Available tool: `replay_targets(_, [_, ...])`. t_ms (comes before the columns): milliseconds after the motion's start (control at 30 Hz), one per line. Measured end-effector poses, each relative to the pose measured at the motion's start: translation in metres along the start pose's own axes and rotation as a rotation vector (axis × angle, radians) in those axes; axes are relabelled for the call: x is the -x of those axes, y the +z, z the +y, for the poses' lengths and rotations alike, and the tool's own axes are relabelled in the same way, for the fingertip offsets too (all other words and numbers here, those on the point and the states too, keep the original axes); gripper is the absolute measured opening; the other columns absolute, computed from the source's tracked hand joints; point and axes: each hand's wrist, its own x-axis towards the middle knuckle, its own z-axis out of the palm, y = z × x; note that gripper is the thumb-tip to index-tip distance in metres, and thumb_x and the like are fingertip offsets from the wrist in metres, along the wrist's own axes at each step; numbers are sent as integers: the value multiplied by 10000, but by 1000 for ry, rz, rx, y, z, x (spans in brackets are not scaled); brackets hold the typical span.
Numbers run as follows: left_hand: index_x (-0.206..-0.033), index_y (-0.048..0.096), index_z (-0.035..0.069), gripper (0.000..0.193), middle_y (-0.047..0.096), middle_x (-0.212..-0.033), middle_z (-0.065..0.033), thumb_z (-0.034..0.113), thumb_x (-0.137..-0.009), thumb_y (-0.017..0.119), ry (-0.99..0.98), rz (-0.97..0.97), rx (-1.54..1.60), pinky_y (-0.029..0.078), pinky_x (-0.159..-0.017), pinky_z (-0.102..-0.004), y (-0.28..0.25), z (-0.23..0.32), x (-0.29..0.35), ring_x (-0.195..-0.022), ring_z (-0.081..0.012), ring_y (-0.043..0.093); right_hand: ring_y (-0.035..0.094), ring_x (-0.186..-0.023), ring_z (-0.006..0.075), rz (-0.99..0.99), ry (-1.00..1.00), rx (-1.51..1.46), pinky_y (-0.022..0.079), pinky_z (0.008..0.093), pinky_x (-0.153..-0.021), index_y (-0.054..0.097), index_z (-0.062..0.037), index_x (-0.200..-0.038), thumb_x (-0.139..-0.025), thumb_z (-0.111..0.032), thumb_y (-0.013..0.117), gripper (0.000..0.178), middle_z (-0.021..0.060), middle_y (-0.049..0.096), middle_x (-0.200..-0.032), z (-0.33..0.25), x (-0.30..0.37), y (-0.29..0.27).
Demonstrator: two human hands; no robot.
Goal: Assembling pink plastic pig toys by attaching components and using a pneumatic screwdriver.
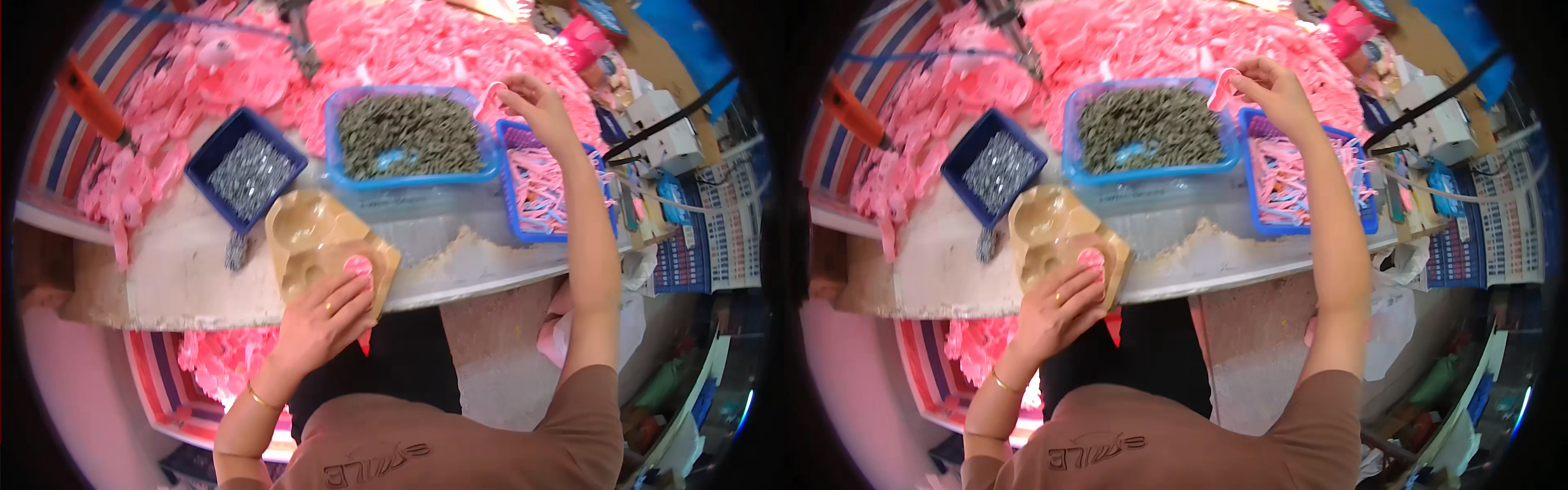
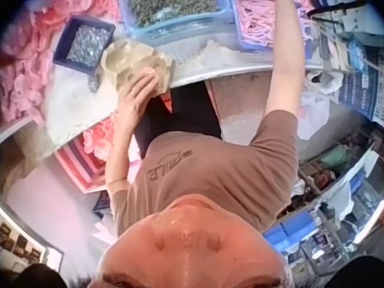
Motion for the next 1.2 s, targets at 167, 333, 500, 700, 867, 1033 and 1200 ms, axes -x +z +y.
replay_targets(167, [-1143, 644, 82, 344, 648, -1212, -68, 92, -803, 688, 33, 2, -40, 473, -1024, -420, 10, -4, 0, -1204, -266, 588, 638, -946, 92, -283, -23, -134, 520, 266, -825, 632, -16, -1102, -935, -129, 670, 204, 24, 686, -1002, -54, 60, 76])
replay_targets(333, [-1128, 648, 77, 323, 633, -1234, -70, 92, -806, 685, 28, -14, 98, 464, -1035, -426, 13, -7, -3, -1205, -270, 584, 646, -910, 94, -517, 60, -209, 517, 253, -828, 642, -1, -1084, -920, -88, 682, 190, 39, 691, -977, -87, 87, 131])
replay_targets(500, [-1120, 667, 72, 341, 658, -1175, -67, 91, -784, 722, 105, 100, -25, 528, -914, -385, 4, 2, 14, -1118, -264, 627, 640, -863, 71, -525, 112, -209, 521, 240, -776, 649, 3, -1067, -920, -96, 683, 181, 47, 701, -942, -79, 99, 175])
replay_targets(700, [-1069, 691, 80, 346, 700, -1012, -62, 60, -732, 767, 112, 267, -23, 565, -747, -361, -31, -6, 39, -915, -248, 681, 680, -744, 131, -551, -184, 143, 537, 282, -685, 653, -1, -1046, -888, -166, 707, 235, 92, 702, -832, -80, 112, 226])
replay_targets(867, [-1011, 683, 71, 203, 695, -995, -101, 9, -819, 700, -227, 422, -53, 544, -796, -364, -57, -84, 22, -900, -282, 670, 703, -738, 224, -533, -220, 426, 543, 323, -686, 664, -17, -1062, -870, -221, 711, 284, 126, 697, -840, -90, 112, 223])
replay_targets(1033, [-1156, 637, 56, 233, 665, -1071, -166, 137, -945, 579, -326, 513, -34, 493, -911, -402, -103, -187, -50, -1036, -343, 629, 705, -759, 218, -560, -152, 267, 544, 314, -691, 684, -20, -1048, -878, -202, 704, 250, 134, 696, -864, -90, 108, 221])
replay_targets(1200, [-1291, 563, 72, 380, 558, -1308, -200, 115, -914, 566, -99, 633, -306, 428, -1039, -436, -128, -283, -134, -1248, -361, 510, 669, -696, 199, -573, -126, 285, 528, 309, -656, 697, -30, -1010, -887, -162, 687, 181, 122, 678, -820, -91, 107, 222])
